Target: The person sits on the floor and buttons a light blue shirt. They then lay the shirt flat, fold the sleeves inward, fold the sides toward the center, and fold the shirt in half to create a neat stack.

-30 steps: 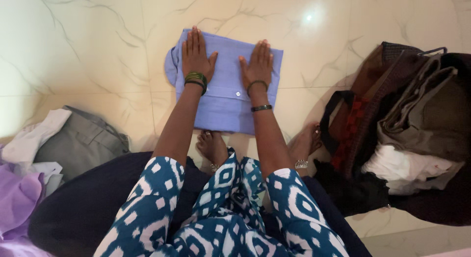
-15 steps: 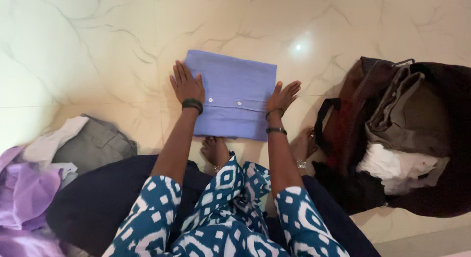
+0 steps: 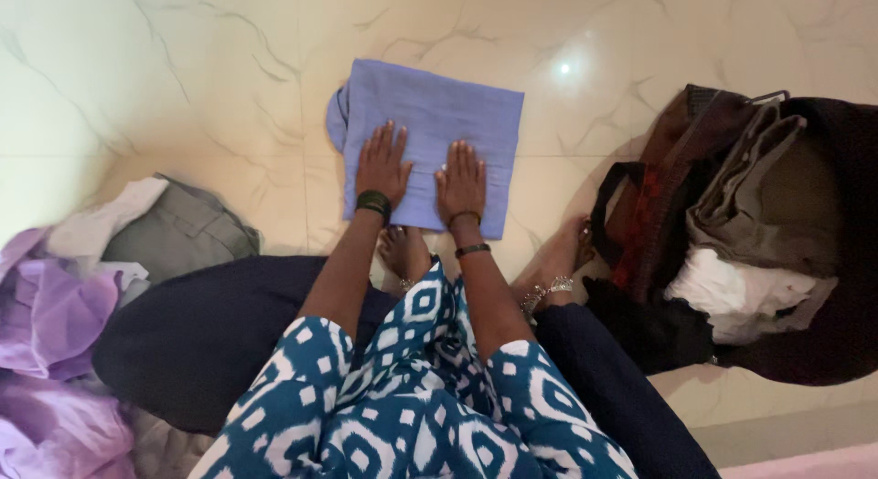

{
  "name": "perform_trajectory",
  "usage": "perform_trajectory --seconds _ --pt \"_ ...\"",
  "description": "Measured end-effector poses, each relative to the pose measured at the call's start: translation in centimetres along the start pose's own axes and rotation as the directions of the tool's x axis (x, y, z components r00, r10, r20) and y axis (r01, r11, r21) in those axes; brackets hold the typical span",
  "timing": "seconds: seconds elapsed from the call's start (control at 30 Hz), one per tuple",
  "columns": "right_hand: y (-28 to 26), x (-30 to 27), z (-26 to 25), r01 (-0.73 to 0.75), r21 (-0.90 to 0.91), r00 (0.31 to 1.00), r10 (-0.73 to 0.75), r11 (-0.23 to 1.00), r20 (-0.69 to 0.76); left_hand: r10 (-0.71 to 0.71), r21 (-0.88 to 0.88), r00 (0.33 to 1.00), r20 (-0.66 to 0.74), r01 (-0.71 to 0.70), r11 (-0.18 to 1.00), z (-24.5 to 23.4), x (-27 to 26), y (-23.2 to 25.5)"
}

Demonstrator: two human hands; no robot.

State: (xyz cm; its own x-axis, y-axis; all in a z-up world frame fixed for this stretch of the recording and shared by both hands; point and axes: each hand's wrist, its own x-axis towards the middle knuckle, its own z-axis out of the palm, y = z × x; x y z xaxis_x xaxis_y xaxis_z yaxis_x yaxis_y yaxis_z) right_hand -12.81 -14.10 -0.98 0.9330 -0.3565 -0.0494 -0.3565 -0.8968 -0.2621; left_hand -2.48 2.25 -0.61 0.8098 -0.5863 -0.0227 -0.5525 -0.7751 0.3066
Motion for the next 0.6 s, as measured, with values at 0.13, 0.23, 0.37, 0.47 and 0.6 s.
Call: perform_trajectory --seconds 0.13,0.23,0.37,0.47,0.6 --pt "0.0 0.3 -2.2 -0.131 -0.024 0.991 0.131 0.991 0.026 0.007 -0.114 0.996 -0.094 -0.018 0.993 -1.3 0.1 -0.7" --pt "0.1 0.6 -2.8 -0.195 -0.066 0.98 0.197 0.979 0.022 -0.126 -0.024 0.992 -0.002 0.126 0.992 -2.5 -0.7 -1.5" --pt "1.2 0.5 -3.0 -0.318 -0.002 0.948 0.318 0.948 -0.027 -0.299 0.054 0.952 -0.07 0.303 0.952 -2.2 -1.1 -3.0" --pt "2.7 0.0 -2.9 -0.424 0.01 0.905 0.424 0.906 -0.033 -0.36 0.027 0.923 -0.132 0.367 0.93 -0.6 -1.9 -4.0" --pt "5.2 -1.0 -3.6 -0.538 0.004 0.843 0.538 0.843 0.0 -0.378 -0.043 0.918 -0.121 0.376 0.926 0.7 -2.3 -4.6"
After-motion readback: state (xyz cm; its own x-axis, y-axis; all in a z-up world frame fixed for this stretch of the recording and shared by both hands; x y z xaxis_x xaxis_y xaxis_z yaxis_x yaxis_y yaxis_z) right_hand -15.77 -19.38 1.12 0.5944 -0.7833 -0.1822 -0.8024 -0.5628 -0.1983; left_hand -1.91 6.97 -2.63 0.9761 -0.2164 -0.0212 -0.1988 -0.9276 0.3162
